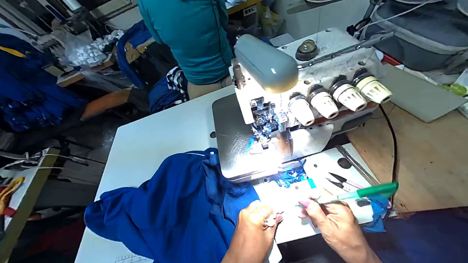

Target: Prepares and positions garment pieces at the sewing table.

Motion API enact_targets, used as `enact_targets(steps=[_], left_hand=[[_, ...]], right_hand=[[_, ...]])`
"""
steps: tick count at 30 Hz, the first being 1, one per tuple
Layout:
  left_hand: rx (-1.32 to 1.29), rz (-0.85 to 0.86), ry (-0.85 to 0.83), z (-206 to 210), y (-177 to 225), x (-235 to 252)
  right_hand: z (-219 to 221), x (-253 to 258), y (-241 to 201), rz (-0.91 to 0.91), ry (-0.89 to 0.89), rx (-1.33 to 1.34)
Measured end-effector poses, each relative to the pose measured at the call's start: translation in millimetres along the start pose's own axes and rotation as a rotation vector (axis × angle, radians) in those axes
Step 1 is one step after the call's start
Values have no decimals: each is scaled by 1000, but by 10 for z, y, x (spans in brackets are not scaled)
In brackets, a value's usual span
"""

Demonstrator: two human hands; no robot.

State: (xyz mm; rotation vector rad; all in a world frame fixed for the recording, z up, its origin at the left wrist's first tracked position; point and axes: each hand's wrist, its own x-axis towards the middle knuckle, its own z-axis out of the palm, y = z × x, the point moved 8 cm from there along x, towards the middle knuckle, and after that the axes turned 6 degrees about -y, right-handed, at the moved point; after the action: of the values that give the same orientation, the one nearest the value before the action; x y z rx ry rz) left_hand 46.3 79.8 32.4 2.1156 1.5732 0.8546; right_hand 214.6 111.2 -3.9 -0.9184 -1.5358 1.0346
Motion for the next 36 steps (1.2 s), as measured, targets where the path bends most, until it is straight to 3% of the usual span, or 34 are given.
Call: enact_targets(steps=[10, 21, 28, 34, 36], left_hand=[[65, 29, -149, 96, 84, 62], [43, 44, -169, 129, 77, 76], [57, 46, -139, 133, 68, 48], [33, 52, -127, 130, 73, 46], [35, 58, -120, 136, 69, 39]], right_hand=[[95, 31, 41, -22, -63, -46], [139, -37, 70, -4, -75, -327], [100, -8, 92, 9, -82, -166], [130, -2, 14, 127, -133, -337], [164, -34, 45, 45, -128, -409]])
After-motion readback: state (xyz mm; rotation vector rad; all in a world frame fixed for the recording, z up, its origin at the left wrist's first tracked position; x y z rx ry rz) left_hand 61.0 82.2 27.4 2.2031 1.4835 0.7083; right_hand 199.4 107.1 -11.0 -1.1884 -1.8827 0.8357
